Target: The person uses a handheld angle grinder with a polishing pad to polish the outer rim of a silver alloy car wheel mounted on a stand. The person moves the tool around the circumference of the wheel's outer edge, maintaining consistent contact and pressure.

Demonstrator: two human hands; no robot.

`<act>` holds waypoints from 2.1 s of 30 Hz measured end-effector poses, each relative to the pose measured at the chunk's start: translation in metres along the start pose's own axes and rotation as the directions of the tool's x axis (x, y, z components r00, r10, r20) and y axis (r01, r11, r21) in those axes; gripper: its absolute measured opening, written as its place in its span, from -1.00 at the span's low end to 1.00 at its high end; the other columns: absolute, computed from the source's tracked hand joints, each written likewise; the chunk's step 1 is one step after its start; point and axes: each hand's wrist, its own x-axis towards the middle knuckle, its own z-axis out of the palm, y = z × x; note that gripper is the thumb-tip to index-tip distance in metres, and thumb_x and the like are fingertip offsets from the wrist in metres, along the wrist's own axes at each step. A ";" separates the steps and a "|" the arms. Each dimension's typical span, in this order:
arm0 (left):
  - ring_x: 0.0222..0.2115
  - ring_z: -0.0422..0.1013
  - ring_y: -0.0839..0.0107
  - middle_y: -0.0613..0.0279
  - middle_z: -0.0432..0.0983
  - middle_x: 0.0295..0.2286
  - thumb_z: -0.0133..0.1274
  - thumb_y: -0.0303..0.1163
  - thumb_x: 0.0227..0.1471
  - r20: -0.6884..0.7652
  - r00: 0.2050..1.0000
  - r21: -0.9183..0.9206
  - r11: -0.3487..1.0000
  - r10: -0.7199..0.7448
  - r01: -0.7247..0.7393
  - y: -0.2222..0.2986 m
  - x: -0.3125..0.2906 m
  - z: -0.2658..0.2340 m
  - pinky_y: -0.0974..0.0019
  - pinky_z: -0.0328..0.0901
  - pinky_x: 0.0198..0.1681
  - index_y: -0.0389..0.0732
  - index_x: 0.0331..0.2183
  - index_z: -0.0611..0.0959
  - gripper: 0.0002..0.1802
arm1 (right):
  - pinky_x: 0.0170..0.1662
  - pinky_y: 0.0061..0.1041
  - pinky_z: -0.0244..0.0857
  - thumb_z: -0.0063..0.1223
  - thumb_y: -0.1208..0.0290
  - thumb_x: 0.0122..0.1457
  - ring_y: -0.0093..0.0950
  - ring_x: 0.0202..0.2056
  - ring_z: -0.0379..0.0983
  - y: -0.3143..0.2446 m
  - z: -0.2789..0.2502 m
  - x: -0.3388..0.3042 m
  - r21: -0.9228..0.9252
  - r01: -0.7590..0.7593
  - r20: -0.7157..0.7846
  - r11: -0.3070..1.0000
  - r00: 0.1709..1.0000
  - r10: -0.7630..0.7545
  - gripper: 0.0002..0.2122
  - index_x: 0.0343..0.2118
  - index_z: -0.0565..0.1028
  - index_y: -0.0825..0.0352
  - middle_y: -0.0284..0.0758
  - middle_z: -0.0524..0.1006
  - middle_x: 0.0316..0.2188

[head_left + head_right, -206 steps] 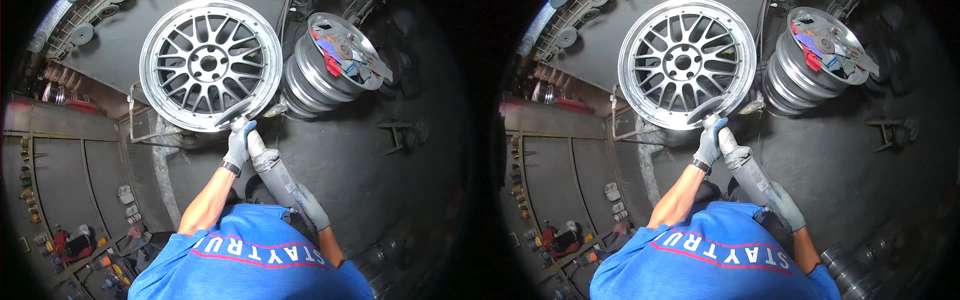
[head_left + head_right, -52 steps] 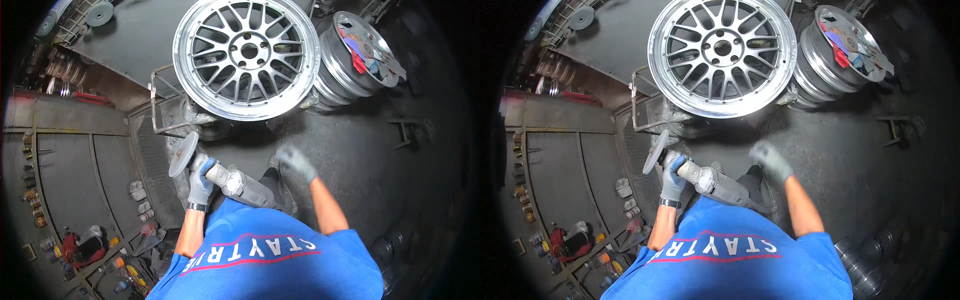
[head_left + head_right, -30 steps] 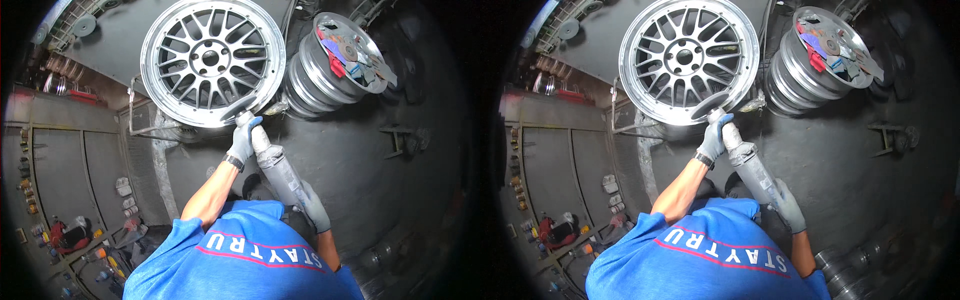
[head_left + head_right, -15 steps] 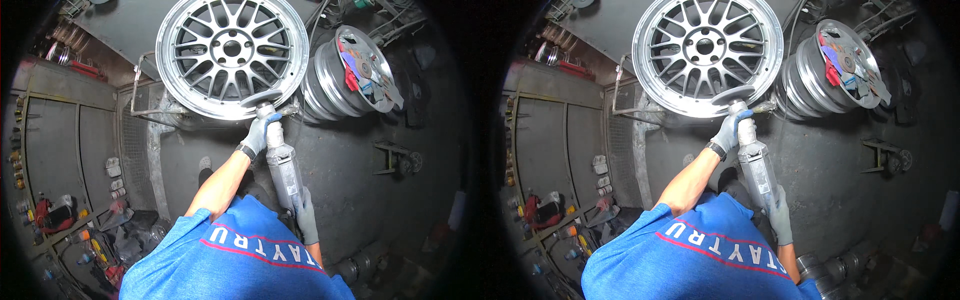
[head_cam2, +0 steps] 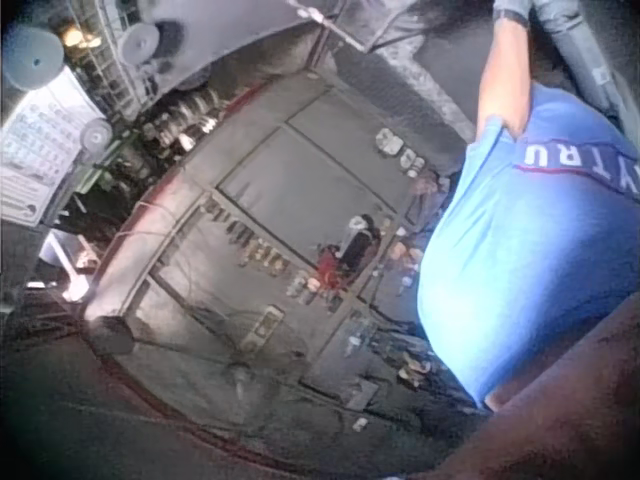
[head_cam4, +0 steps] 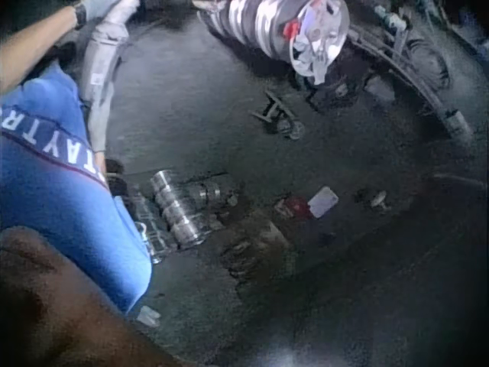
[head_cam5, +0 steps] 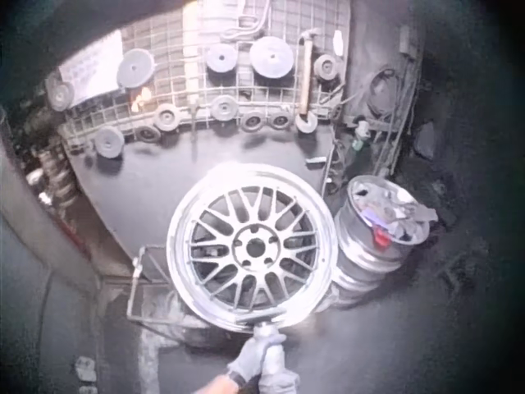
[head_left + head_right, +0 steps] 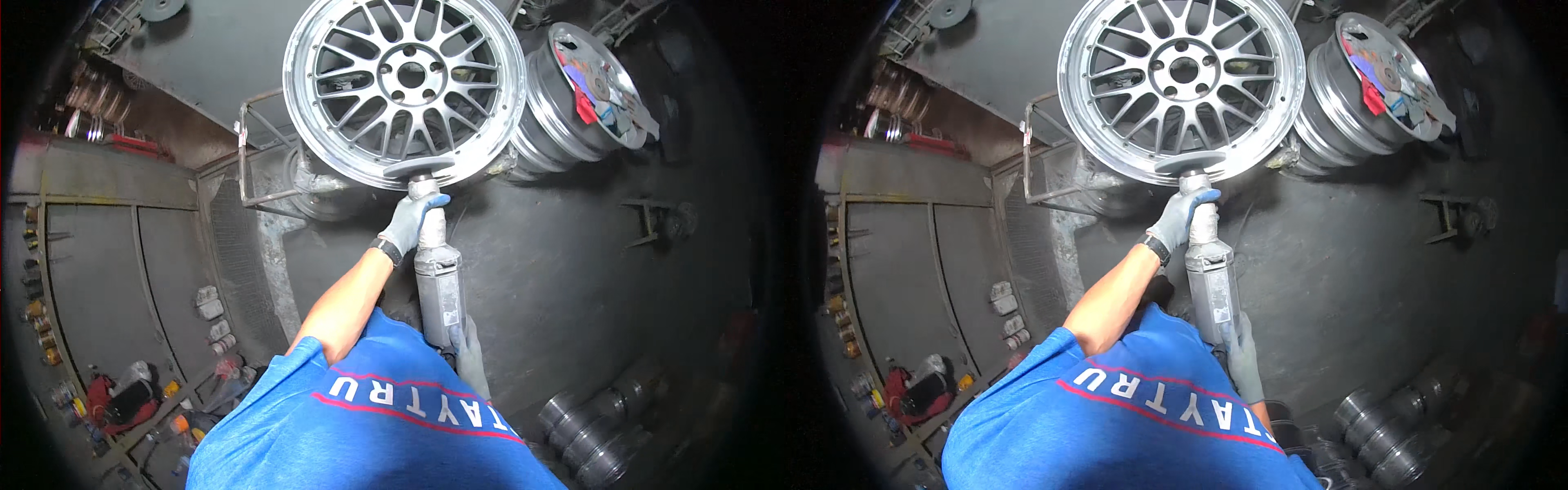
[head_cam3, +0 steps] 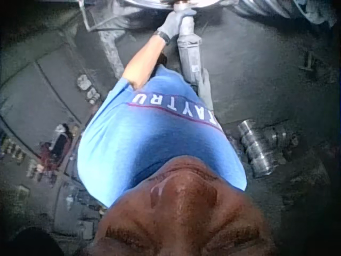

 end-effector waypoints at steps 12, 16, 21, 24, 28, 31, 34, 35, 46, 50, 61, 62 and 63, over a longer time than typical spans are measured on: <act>-0.38 0.55 0.49 0.32 0.68 -0.32 0.50 -0.25 0.03 -0.152 0.975 0.289 0.951 0.159 -0.110 0.016 -0.018 -0.002 0.29 0.47 -0.27 -0.21 -0.19 0.80 -0.66 | 0.27 -0.26 0.35 0.02 0.16 0.53 -0.28 0.21 0.43 0.038 -0.008 0.018 0.007 0.165 0.158 0.986 0.974 -0.164 -0.47 0.39 0.33 0.39 -0.12 0.45 0.25; -0.38 0.57 0.44 0.30 0.66 -0.31 0.50 -0.27 0.05 -0.161 0.976 0.183 0.976 0.150 -0.120 -0.012 0.002 0.023 0.25 0.50 -0.28 -0.19 -0.15 0.76 -0.64 | 0.23 -0.24 0.41 0.02 0.23 0.52 -0.27 0.18 0.45 0.023 -0.064 0.037 0.011 0.020 0.097 1.000 0.995 -0.021 -0.47 0.43 0.30 0.40 -0.09 0.45 0.26; -0.46 0.59 0.30 0.23 0.62 -0.39 0.44 -0.35 0.13 -0.115 0.987 -0.120 0.985 0.114 -0.127 -0.045 0.036 0.080 0.19 0.55 -0.36 -0.15 -0.19 0.66 -0.72 | 0.17 -0.35 0.46 0.04 0.25 0.51 -0.30 0.25 0.42 -0.029 -0.162 0.071 -0.140 -0.099 0.053 0.985 0.993 0.107 -0.42 0.48 0.24 0.41 -0.08 0.37 0.38; -0.44 0.61 0.22 0.16 0.62 -0.39 0.41 -0.39 0.14 -0.078 0.992 -0.276 0.954 0.100 -0.118 -0.056 0.059 0.115 0.10 0.58 -0.30 -0.15 -0.18 0.63 -0.72 | 0.39 -0.31 0.27 0.05 0.23 0.52 -0.20 0.41 0.31 -0.079 -0.214 0.095 -0.236 -0.133 0.011 0.963 0.990 0.140 -0.40 0.49 0.24 0.42 -0.06 0.32 0.46; -0.30 0.64 0.17 0.12 0.66 -0.29 0.39 -0.43 0.15 -0.061 0.985 -0.488 0.856 0.163 -0.172 -0.071 0.104 0.157 0.07 0.58 -0.14 -0.22 -0.09 0.64 -0.68 | 0.42 -0.28 0.22 0.09 0.14 0.49 -0.21 0.40 0.36 -0.145 -0.279 0.134 -0.610 0.131 0.090 0.782 0.991 -0.096 -0.39 0.45 0.29 0.40 0.02 0.43 0.38; -0.22 0.63 0.24 0.16 0.66 -0.26 0.28 -0.37 0.25 0.000 0.968 -0.597 0.777 0.250 -0.201 -0.073 0.130 0.191 0.11 0.56 -0.05 -0.20 -0.08 0.68 -0.76 | 0.36 -0.27 0.31 0.13 0.11 0.47 -0.22 0.31 0.45 -0.190 -0.318 0.162 -0.734 0.208 0.122 0.646 0.977 -0.175 -0.38 0.42 0.32 0.40 -0.02 0.52 0.30; -0.24 0.63 0.25 0.20 0.66 -0.31 0.24 -0.34 0.28 0.015 0.963 -0.653 0.732 0.270 -0.195 -0.062 0.144 0.227 0.11 0.55 -0.05 -0.15 -0.14 0.69 -0.85 | 0.29 -0.32 0.37 0.16 0.08 0.44 -0.28 0.21 0.52 -0.253 -0.317 0.167 -0.737 0.207 0.150 0.644 0.978 -0.144 -0.36 0.41 0.33 0.40 -0.05 0.54 0.25; -0.29 0.63 0.23 0.22 0.65 -0.36 0.28 -0.34 0.25 0.048 0.948 -0.734 0.655 0.315 -0.180 -0.068 0.183 0.209 0.12 0.55 -0.08 -0.12 -0.19 0.68 -0.87 | 0.27 -0.34 0.38 0.16 0.07 0.43 -0.30 0.21 0.52 -0.268 -0.319 0.182 -0.770 0.297 0.220 0.564 0.954 -0.202 -0.36 0.42 0.33 0.39 -0.05 0.54 0.25; -0.31 0.66 0.31 0.25 0.68 -0.30 0.39 -0.34 0.16 -0.084 0.966 -0.601 0.761 0.244 -0.244 -0.060 0.135 0.205 0.18 0.57 -0.15 -0.18 -0.11 0.70 -0.71 | 0.24 -0.39 0.39 0.12 0.14 0.46 -0.29 0.28 0.44 -0.235 -0.292 0.156 -0.628 0.042 0.054 0.777 0.998 -0.010 -0.29 0.51 0.18 0.45 -0.03 0.40 0.40; -0.39 0.63 0.30 0.22 0.67 -0.35 0.43 -0.33 0.13 -0.089 0.971 -0.434 0.869 0.220 -0.237 -0.069 0.103 0.167 0.20 0.56 -0.25 -0.18 -0.10 0.70 -0.67 | 0.18 -0.38 0.43 0.09 0.18 0.48 -0.33 0.29 0.41 -0.152 -0.270 0.131 -0.508 0.036 0.077 0.861 0.997 0.003 -0.35 0.49 0.22 0.40 -0.14 0.41 0.38; -0.45 0.56 0.43 0.33 0.62 -0.39 0.46 -0.32 0.11 -0.095 0.979 -0.029 0.982 0.182 -0.185 -0.028 0.007 0.044 0.26 0.50 -0.35 -0.12 -0.21 0.73 -0.75 | 0.45 -0.32 0.12 0.10 0.06 0.48 -0.27 0.39 0.27 0.018 -0.094 0.048 -0.029 -0.005 0.086 1.000 0.996 0.007 -0.33 0.46 0.28 0.44 -0.08 0.40 0.38; -0.39 0.56 0.46 0.33 0.64 -0.35 0.47 -0.31 0.11 -0.106 0.973 0.052 0.978 0.208 -0.203 -0.023 0.003 0.035 0.27 0.49 -0.30 -0.14 -0.18 0.75 -0.73 | 0.43 -0.33 0.13 0.11 0.06 0.47 -0.29 0.38 0.29 0.016 -0.079 0.041 0.013 -0.051 0.082 0.999 0.995 0.050 -0.34 0.45 0.29 0.43 -0.10 0.41 0.36; -0.36 0.57 0.46 0.32 0.66 -0.33 0.47 -0.30 0.11 -0.131 0.967 0.122 0.972 0.219 -0.203 -0.019 0.000 0.028 0.26 0.48 -0.27 -0.15 -0.16 0.76 -0.71 | 0.42 -0.34 0.14 0.11 0.06 0.47 -0.31 0.37 0.30 0.023 -0.071 0.039 0.071 -0.103 0.094 0.992 0.991 0.096 -0.34 0.45 0.30 0.42 -0.12 0.42 0.36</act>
